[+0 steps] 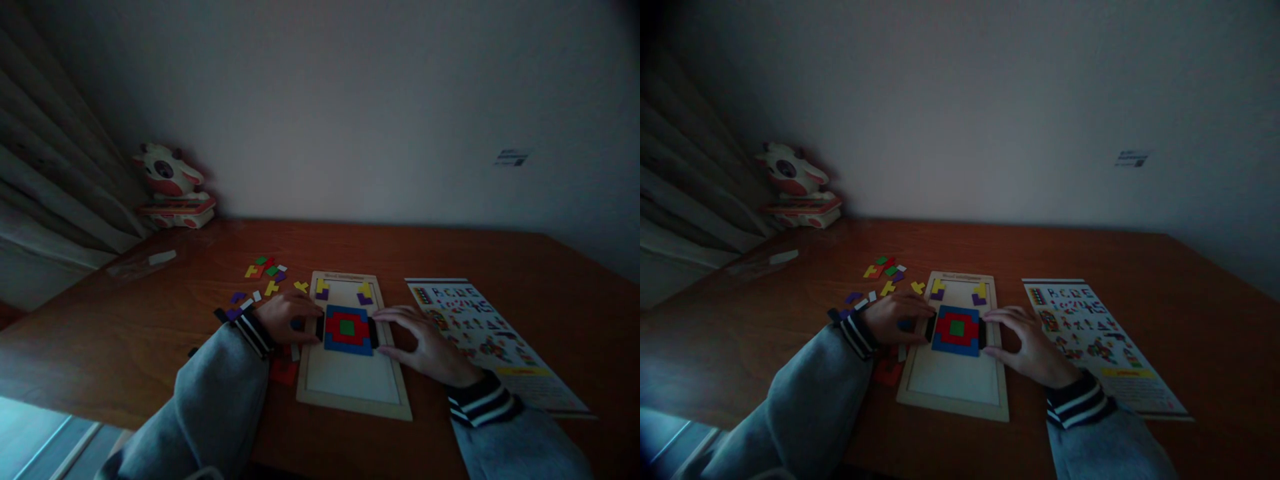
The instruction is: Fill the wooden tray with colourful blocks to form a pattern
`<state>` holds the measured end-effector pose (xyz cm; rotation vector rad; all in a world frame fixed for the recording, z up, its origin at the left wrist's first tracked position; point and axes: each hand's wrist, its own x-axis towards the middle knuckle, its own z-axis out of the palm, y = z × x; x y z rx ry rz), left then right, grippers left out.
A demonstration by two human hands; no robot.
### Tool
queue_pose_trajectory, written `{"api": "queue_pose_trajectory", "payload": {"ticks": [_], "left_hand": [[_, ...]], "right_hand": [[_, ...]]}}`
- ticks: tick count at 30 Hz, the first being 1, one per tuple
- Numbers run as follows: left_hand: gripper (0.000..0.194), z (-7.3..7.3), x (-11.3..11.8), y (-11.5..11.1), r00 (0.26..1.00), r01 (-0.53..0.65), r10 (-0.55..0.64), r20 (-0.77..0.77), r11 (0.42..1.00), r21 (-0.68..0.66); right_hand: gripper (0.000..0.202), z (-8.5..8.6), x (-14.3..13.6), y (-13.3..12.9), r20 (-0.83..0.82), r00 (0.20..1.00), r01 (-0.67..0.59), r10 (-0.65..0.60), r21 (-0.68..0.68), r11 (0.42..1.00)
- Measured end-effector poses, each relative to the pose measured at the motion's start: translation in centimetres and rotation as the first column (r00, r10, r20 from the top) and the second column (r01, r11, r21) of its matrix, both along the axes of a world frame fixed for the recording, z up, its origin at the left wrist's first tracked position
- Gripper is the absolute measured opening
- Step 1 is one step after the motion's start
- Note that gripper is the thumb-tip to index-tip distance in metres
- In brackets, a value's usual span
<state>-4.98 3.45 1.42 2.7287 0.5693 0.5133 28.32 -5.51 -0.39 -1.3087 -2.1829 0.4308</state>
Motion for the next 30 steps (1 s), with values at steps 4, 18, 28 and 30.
{"api": "queue_pose_trajectory", "payload": {"ticks": [4,18,28,30], "left_hand": [[0.046,0.25,0.18,-0.18,1.000,-0.008,0.009,-0.013,1.000,0.006],[0.040,0.50,0.48,-0.42,1.000,0.018,-0.018,0.001,0.999,0.040],[0.027,0.53,0.61,-0.32,0.994,-0.085,0.078,0.082,0.993,0.086],[0.025,0.52,0.64,-0.19,0.989,-0.132,0.123,0.082,0.985,0.110]], "right_hand": [[0.041,-0.15,0.07,0.03,0.004,1.000,0.019,-0.019,-0.008,1.000],[0.043,-0.21,0.00,0.03,0.000,1.000,-0.005,0.005,0.007,1.000],[0.044,-0.09,-0.11,0.15,-0.006,1.000,0.002,-0.002,0.006,1.000],[0.043,-0.04,-0.12,0.17,-0.003,1.000,0.004,-0.004,0.004,1.000]]}}
